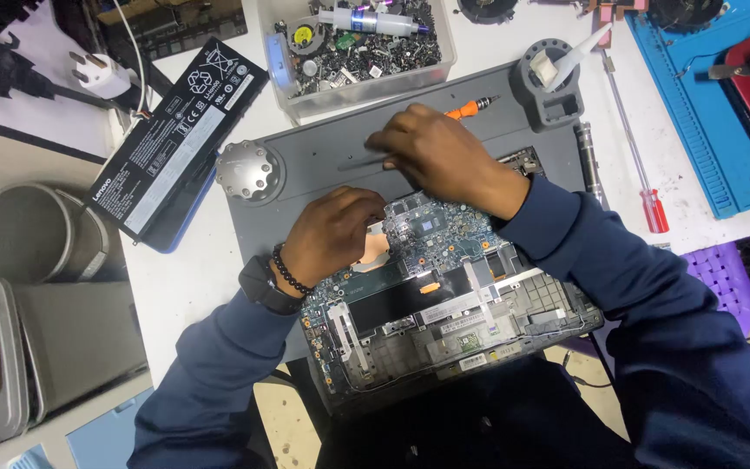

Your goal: The person works on a disassembled laptop with its motherboard exposed on a repair mat. They use a flat spudger-like tool to pry and adjust components along the board's edge, reposition the board, and later hold a screwdriver while working near the board's side.

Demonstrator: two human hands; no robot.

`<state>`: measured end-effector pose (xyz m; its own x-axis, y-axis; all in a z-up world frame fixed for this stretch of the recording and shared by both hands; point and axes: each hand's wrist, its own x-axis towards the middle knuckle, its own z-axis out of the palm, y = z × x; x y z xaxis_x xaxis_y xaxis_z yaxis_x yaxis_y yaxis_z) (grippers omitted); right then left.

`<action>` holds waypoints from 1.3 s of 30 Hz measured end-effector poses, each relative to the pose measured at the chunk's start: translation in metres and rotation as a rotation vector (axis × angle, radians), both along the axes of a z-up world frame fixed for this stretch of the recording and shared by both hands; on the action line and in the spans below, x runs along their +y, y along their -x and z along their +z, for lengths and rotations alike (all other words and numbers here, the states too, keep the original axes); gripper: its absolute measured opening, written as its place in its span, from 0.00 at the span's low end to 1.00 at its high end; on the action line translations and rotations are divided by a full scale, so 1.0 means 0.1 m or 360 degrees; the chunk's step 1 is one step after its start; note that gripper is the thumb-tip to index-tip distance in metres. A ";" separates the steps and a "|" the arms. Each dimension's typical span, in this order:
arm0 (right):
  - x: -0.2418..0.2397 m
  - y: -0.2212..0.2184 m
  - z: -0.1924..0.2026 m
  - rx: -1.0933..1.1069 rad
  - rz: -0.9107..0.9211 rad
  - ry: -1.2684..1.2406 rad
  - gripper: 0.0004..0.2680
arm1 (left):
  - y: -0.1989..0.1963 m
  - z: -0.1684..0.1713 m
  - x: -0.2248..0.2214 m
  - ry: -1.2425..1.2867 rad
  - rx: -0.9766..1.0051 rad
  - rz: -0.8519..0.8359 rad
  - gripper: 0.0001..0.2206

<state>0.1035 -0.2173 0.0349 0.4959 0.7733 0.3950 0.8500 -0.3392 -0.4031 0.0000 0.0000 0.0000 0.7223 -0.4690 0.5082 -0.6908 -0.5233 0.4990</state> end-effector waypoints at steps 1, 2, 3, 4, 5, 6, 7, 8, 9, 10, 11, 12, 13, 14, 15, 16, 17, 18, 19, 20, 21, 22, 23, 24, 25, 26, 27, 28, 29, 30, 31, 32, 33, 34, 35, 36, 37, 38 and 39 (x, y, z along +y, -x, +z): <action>-0.01 0.00 -0.02 -0.0003 -0.0004 -0.0002 0.09 | 0.01 0.01 0.00 -0.0002 -0.0003 -0.0004 0.12; -0.02 0.00 -0.04 -0.0038 0.0016 -0.0017 0.09 | 0.01 0.01 0.00 0.0000 -0.0009 0.0017 0.12; -0.03 0.00 -0.06 -0.0069 0.0034 -0.0031 0.09 | 0.02 0.02 -0.01 0.0003 -0.0011 0.0035 0.12; -0.02 0.05 0.00 -0.0069 0.0028 -0.0032 0.09 | 0.03 0.05 0.02 0.0002 -0.0012 0.0030 0.12; -0.06 0.11 0.06 -0.0077 0.0005 -0.0125 0.09 | 0.03 0.07 0.00 -0.0015 -0.0043 0.0037 0.12; -0.12 0.17 0.11 -0.0087 -0.0017 -0.0219 0.10 | 0.02 0.10 -0.03 -0.0031 -0.0074 0.0045 0.12; -0.15 0.34 0.21 -0.0089 -0.0077 -0.0202 0.10 | 0.04 0.13 -0.04 -0.0014 -0.0073 -0.0014 0.12; -0.19 0.51 0.30 -0.0089 -0.0057 -0.0291 0.09 | 0.04 0.17 -0.05 -0.0038 -0.0054 -0.0021 0.11; -0.20 0.65 0.41 -0.0103 -0.0031 -0.0382 0.08 | 0.03 0.21 -0.06 -0.0064 -0.0046 -0.0023 0.10; -0.30 0.85 0.32 -0.0119 -0.0085 -0.0367 0.08 | 0.02 0.18 -0.07 -0.0050 -0.0057 -0.0079 0.10; -0.37 1.06 0.23 -0.0113 0.0036 -0.0393 0.10 | 0.02 0.15 -0.05 -0.0057 -0.0045 -0.0079 0.11; -0.41 1.26 0.13 -0.0108 0.0158 -0.0418 0.13 | 0.02 0.12 -0.02 -0.0064 -0.0032 -0.0080 0.13; -0.52 1.34 0.34 -0.0108 0.0132 -0.0412 0.13 | 0.01 0.10 -0.02 -0.0058 -0.0030 -0.0106 0.13; -0.62 1.43 0.54 -0.0125 0.0152 -0.0371 0.12 | 0.01 0.07 -0.02 -0.0094 -0.0062 -0.0082 0.13; -0.70 1.51 0.75 -0.0138 0.0190 -0.0332 0.11 | 0.03 0.05 0.00 -0.0130 -0.0092 -0.0040 0.14; -0.86 1.53 0.71 -0.0134 0.0181 -0.0327 0.11 | 0.02 0.02 -0.01 -0.0124 -0.0088 -0.0048 0.14; -1.02 1.53 0.67 -0.0052 0.0081 -0.0381 0.09 | 0.02 -0.01 -0.01 -0.0134 -0.0128 -0.0016 0.13; -1.17 1.54 0.64 0.0032 -0.0018 -0.0435 0.09 | 0.02 -0.04 -0.01 -0.0144 -0.0169 0.0016 0.13; -1.38 1.54 0.67 0.0029 -0.0017 -0.0435 0.09 | 0.02 -0.01 -0.01 -0.0143 -0.0172 0.0017 0.13; -1.60 1.54 0.70 0.0207 -0.0412 -0.0480 0.09 | 0.03 0.01 -0.01 -0.0123 -0.0167 -0.0010 0.12; -1.83 1.55 0.73 0.0391 -0.0807 -0.0520 0.09 | 0.03 0.04 -0.02 -0.0104 -0.0162 -0.0039 0.11; -2.12 1.56 0.71 0.0389 -0.0808 -0.0521 0.09 | 0.05 0.07 -0.02 -0.0104 -0.0164 -0.0039 0.11; -2.41 1.58 0.70 0.0114 -0.0943 -0.0426 0.07 | 0.06 0.12 -0.02 -0.0117 -0.0100 -0.0069 0.12; -2.71 1.59 0.70 -0.0161 -0.1071 -0.0327 0.07 | 0.08 0.16 -0.03 -0.0129 -0.0037 -0.0099 0.14; -2.74 1.64 0.74 -0.0169 -0.1071 -0.0335 0.07 | 0.08 0.16 -0.03 -0.0135 -0.0046 -0.0099 0.14; -2.76 1.70 0.78 0.0032 -0.1207 -0.0474 0.07 | 0.09 0.15 -0.04 -0.0116 -0.0010 -0.0104 0.13; -2.79 1.73 0.82 0.0235 -0.1325 -0.0613 0.08 | 0.08 0.16 -0.03 -0.0100 0.0018 -0.0101 0.12; -2.84 1.71 0.79 0.0223 -0.1313 -0.0627 0.08 | 0.07 0.17 -0.06 -0.0107 0.0000 -0.0093 0.12; -2.88 1.66 0.75 0.0262 -0.1348 -0.0591 0.07 | 0.08 0.18 -0.06 -0.0069 -0.0018 -0.0113 0.13; -2.90 1.60 0.71 0.0302 -0.1383 -0.0555 0.07 | 0.08 0.19 -0.05 -0.0031 -0.0037 -0.0133 0.13; -2.87 1.55 0.70 0.0302 -0.1352 -0.0567 0.07 | 0.09 0.18 -0.04 -0.0044 -0.0046 -0.0105 0.13; -2.83 1.50 0.68 0.0321 -0.1339 -0.0519 0.08 | 0.09 0.16 -0.02 -0.0074 -0.0068 -0.0115 0.13; -2.81 1.47 0.66 0.0340 -0.1336 -0.0469 0.09 | 0.07 0.14 -0.03 -0.0101 -0.0087 -0.0137 0.13; -2.77 1.40 0.65 0.0340 -0.1317 -0.0478 0.09 | 0.08 0.13 0.00 -0.0111 -0.0093 -0.0119 0.13; -2.75 1.35 0.65 0.0257 -0.1300 -0.0354 0.09 | 0.08 0.11 0.00 -0.0105 -0.0088 -0.0125 0.12; -2.73 1.29 0.65 0.0176 -0.1280 -0.0233 0.09 | 0.07 0.09 -0.01 -0.0099 -0.0083 -0.0130 0.12; -2.78 1.22 0.62 0.0176 -0.1278 -0.0233 0.09 | 0.07 0.10 -0.01 -0.0100 -0.0083 -0.0128 0.12; -2.83 1.15 0.58 0.0215 -0.1281 -0.0266 0.09 | 0.07 0.10 -0.01 -0.0093 -0.0084 -0.0131 0.13; -2.87 1.07 0.54 0.0254 -0.1281 -0.0300 0.09 | 0.07 0.10 0.00 -0.0086 -0.0085 -0.0130 0.13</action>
<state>-0.0039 -0.5043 0.0887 0.9285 0.0877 0.3607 0.3056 -0.7323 -0.6086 -0.0071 -0.0005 0.0103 0.6532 -0.5531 0.5171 -0.7571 -0.4893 0.4329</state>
